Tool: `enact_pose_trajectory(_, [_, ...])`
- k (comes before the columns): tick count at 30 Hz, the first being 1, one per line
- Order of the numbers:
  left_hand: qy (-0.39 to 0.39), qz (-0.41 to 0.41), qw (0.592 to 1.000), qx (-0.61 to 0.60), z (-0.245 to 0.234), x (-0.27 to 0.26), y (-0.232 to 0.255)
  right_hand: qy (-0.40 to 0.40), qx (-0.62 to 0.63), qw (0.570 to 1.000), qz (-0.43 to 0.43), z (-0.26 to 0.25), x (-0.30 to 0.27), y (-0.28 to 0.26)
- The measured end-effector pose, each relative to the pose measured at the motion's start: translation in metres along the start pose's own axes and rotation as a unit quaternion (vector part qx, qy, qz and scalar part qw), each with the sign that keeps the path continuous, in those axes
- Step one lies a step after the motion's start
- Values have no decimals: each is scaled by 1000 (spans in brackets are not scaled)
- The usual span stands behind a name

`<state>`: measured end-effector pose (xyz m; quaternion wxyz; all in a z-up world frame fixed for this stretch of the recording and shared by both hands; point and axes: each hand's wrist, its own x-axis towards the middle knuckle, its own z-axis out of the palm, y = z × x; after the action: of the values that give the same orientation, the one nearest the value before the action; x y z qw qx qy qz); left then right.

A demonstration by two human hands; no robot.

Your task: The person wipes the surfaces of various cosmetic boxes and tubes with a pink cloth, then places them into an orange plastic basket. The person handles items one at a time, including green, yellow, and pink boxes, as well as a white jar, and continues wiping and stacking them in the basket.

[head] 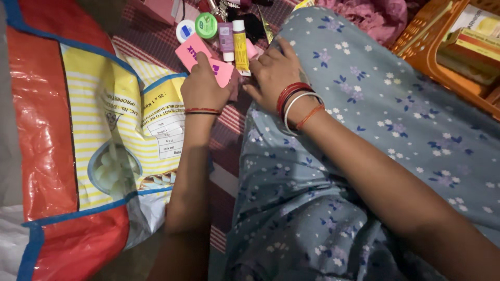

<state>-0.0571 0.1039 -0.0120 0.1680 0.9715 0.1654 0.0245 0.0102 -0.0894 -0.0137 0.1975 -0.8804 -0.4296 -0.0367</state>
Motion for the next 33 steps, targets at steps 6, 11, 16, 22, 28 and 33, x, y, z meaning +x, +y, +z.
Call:
enact_pose_trajectory(6, [3,-29,997,-72,2,-2,23,-4,4,1000,16,-2,2,-2])
enact_pose_trajectory(11, [55,-37,987,-147,8,4,42,16,23,999,36,-6,-1,-1])
enact_pose_trajectory(16, [44,-36,978,-203,-10,2,37,49,0,997,59,-4,3,-4])
enact_pose_trajectory(22, [102,53,984,-135,-17,5,36,10,33,995,91,-12,8,-8])
enact_pose_trajectory(28, [41,-17,958,-282,-27,14,19,-15,12,994,105,-18,10,-9])
enact_pose_trajectory(33, [30,1,893,-449,-24,31,-15,54,75,991,92,-24,7,-6])
